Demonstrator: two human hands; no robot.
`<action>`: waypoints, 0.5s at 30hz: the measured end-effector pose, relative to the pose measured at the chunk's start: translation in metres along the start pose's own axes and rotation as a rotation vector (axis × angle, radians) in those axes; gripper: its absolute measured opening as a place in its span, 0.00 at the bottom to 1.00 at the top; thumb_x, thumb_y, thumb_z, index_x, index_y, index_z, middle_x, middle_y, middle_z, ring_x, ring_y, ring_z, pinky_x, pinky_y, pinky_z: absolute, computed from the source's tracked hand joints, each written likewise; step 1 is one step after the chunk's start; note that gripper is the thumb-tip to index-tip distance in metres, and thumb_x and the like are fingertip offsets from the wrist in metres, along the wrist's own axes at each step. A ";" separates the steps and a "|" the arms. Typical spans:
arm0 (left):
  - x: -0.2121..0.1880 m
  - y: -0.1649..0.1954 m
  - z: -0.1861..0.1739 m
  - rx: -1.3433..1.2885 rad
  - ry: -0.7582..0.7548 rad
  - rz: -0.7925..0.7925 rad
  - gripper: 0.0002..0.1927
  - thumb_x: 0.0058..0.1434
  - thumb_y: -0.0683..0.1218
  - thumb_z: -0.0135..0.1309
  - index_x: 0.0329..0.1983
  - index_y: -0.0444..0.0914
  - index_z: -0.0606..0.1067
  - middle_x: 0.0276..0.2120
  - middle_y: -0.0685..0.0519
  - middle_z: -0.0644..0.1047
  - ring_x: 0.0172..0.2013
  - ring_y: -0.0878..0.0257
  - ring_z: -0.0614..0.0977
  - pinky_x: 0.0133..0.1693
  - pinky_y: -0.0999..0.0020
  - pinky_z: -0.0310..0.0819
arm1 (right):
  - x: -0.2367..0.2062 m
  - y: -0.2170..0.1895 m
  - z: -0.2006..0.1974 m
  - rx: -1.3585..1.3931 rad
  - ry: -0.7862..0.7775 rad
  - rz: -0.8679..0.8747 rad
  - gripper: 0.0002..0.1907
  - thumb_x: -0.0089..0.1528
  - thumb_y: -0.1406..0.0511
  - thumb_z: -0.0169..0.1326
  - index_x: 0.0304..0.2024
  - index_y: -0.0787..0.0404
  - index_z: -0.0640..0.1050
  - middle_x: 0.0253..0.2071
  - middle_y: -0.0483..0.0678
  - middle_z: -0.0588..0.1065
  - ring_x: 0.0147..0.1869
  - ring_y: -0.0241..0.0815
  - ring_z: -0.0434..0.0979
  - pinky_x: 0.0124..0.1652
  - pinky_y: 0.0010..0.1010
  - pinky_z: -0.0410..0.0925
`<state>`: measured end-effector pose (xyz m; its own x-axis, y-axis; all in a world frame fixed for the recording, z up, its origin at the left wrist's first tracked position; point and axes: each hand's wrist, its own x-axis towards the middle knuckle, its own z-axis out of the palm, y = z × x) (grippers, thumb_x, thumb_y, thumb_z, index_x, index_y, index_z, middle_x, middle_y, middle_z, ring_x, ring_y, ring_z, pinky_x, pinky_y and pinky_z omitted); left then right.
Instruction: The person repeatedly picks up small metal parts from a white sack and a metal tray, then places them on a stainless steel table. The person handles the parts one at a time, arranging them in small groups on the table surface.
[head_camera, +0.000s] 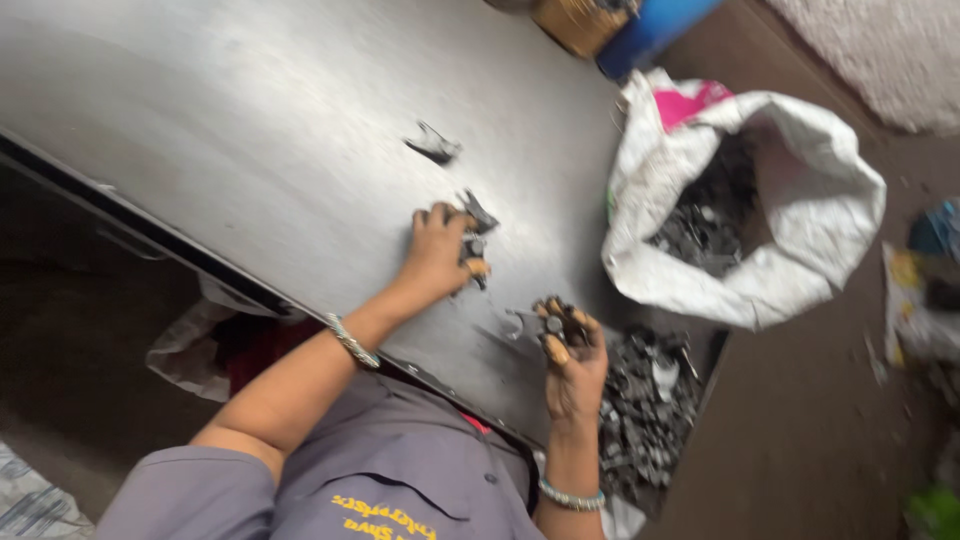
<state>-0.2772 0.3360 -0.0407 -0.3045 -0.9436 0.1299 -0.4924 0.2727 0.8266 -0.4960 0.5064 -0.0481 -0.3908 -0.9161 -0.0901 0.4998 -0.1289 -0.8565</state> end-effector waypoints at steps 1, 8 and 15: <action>-0.002 0.005 0.001 -0.067 0.034 0.039 0.31 0.49 0.50 0.71 0.56 0.39 0.75 0.58 0.40 0.67 0.56 0.39 0.66 0.57 0.44 0.66 | -0.001 -0.001 -0.005 0.034 0.028 0.026 0.26 0.56 0.82 0.57 0.56 0.63 0.72 0.58 0.59 0.75 0.62 0.54 0.77 0.58 0.40 0.74; -0.051 0.051 0.009 -0.183 0.018 0.078 0.14 0.63 0.50 0.62 0.49 0.41 0.79 0.46 0.51 0.79 0.46 0.55 0.80 0.45 0.56 0.75 | 0.000 0.003 -0.020 0.121 0.082 0.101 0.28 0.56 0.82 0.59 0.58 0.63 0.73 0.59 0.57 0.74 0.61 0.50 0.76 0.56 0.42 0.74; -0.061 0.035 0.032 -1.358 -0.347 -0.563 0.10 0.66 0.47 0.58 0.46 0.37 0.78 0.36 0.51 0.81 0.33 0.65 0.82 0.29 0.71 0.77 | 0.000 0.014 -0.005 0.021 -0.045 0.140 0.23 0.58 0.72 0.62 0.56 0.64 0.75 0.53 0.53 0.77 0.54 0.45 0.80 0.49 0.32 0.76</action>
<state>-0.3022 0.4096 -0.0376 -0.6061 -0.7197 -0.3386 0.4396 -0.6579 0.6116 -0.4929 0.5069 -0.0632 -0.2813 -0.9417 -0.1843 0.5634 -0.0067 -0.8262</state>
